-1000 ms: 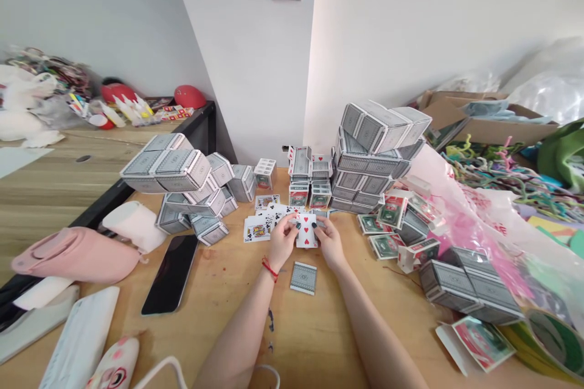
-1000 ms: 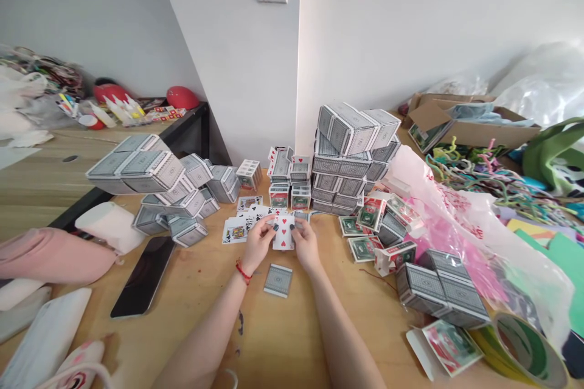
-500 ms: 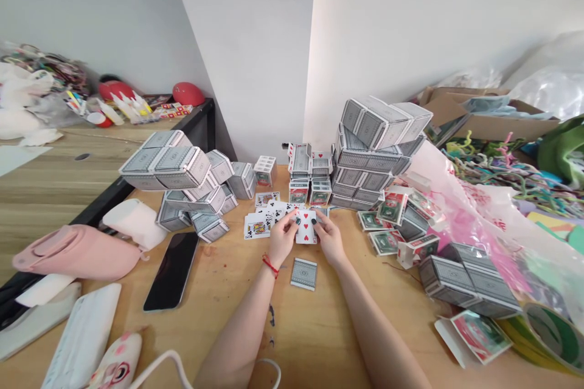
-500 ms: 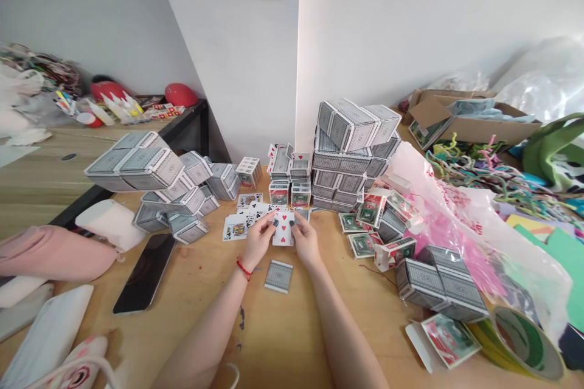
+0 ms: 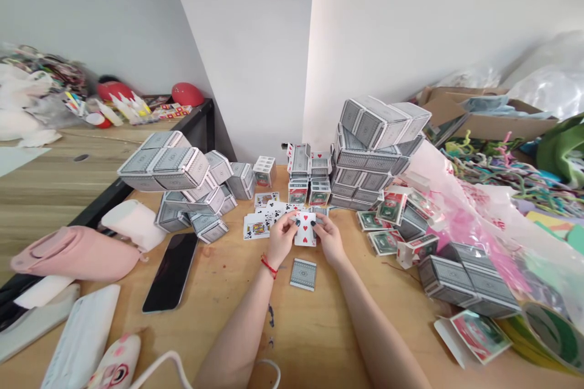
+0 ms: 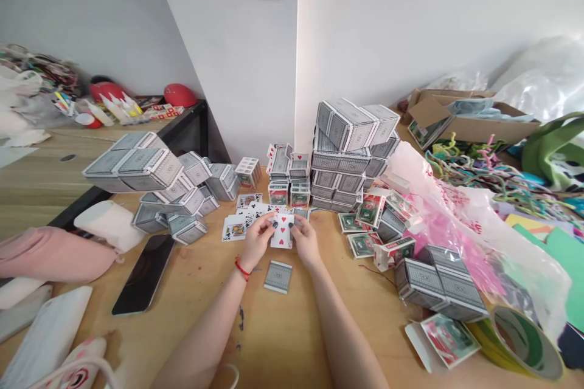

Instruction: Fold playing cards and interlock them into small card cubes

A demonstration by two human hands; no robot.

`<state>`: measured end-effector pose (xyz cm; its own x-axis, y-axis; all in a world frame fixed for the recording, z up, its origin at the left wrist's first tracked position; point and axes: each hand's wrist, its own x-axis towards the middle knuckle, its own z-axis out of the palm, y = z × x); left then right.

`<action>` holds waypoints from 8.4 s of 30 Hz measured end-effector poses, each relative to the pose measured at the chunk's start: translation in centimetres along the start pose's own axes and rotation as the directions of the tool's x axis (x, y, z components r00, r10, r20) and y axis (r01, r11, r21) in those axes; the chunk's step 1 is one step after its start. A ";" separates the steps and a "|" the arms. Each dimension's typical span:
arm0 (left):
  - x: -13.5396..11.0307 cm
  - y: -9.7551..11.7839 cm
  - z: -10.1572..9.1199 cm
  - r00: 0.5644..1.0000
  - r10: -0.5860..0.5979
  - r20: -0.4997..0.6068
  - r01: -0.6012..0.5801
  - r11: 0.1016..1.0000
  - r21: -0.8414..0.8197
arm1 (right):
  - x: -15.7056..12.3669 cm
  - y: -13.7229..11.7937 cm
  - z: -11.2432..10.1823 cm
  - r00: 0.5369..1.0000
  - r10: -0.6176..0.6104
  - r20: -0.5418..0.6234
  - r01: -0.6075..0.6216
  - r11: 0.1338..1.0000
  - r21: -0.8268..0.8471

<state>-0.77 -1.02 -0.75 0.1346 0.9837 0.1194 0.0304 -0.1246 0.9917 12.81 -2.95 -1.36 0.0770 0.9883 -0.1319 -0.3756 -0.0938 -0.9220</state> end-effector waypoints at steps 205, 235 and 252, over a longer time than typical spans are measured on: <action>-0.5 0.7 0.5 1.000 -0.026 0.016 0.026 1.000 0.015 | -0.5 0.1 0.9 1.000 -0.031 -0.007 0.030 0.998 -0.055; -0.9 1.1 0.0 0.998 0.020 -0.052 -0.019 1.000 0.023 | -1.3 -0.8 1.9 0.934 0.239 0.264 -0.302 0.925 0.229; -1.0 1.5 -0.1 0.998 0.061 -0.033 -0.059 0.997 0.055 | -0.9 -0.3 0.0 0.663 0.492 0.564 -0.635 0.769 0.076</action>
<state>-0.97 -2.18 0.66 0.1035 0.9780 0.1811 0.0766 -0.1894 0.9789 12.83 -3.76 -0.94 -0.6549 0.6772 -0.3354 -0.4081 -0.6905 -0.5972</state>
